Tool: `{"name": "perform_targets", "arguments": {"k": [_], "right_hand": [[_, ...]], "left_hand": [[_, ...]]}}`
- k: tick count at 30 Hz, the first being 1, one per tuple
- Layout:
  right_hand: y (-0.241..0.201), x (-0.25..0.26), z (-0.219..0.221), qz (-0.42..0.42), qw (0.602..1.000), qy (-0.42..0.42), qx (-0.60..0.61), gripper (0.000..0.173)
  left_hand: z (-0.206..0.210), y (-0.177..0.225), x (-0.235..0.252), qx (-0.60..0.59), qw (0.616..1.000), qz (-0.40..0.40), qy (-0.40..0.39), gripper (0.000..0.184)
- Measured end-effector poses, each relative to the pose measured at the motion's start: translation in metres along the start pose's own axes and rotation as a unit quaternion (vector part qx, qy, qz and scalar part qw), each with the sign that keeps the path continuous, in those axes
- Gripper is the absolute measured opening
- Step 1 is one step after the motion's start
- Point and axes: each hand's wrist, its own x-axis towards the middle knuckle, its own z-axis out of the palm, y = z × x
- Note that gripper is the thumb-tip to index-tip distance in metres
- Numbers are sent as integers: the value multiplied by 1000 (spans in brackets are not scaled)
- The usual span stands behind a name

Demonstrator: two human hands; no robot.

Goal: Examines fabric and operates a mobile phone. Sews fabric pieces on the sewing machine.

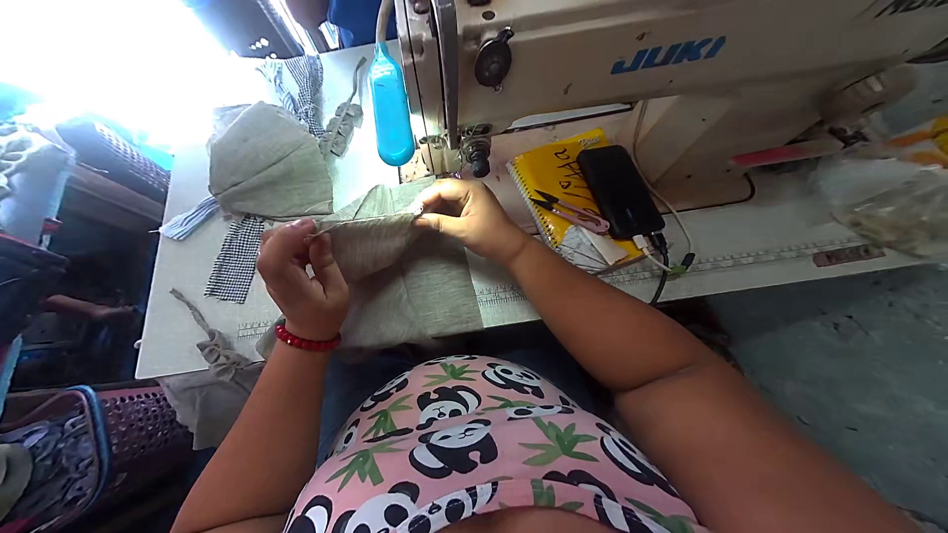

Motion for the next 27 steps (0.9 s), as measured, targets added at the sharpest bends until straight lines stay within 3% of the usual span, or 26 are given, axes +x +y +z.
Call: {"name": "perform_targets", "arguments": {"k": [3, 5, 6, 10, 12, 15, 17, 21, 24, 27], "right_hand": [[0, -1, 1, -1, 1000, -1, -14, 9], [-1, -3, 3, 3, 1000, -3, -25, 9], [-1, -3, 3, 4, 999, -5, -33, 9], [-4, -4, 3, 4, 998, -14, -57, 9], [-4, -6, 1, 2, 998, -14, -62, 9], [-13, -11, -3, 10, 995, -6, -97, 11], [-29, -20, -7, 27, 986, 12, -164, 16], [-56, -70, -5, 34, 934, -2, -355, 20], [-58, -116, 9, 14, 901, -66, -430, 23], [-58, -139, 26, -7, 884, -74, -461, 30]], "left_hand": [[-2, 0, -5, -54, 988, -140, -31, 32], [-10, 2, -3, 5, 971, -222, -93, 34], [-11, 5, 1, 55, 965, -225, -122, 37], [7, 36, 24, 166, 946, -69, -271, 60], [23, 48, 26, 172, 930, -50, -322, 53], [37, 52, 16, 181, 941, -42, -283, 30], [39, 54, 7, 192, 954, -25, -228, 24], [37, 55, -5, 188, 963, 12, -194, 21], [38, 61, -12, 169, 964, 34, -203, 21], [42, 67, -19, 147, 961, 46, -230, 18]]}}
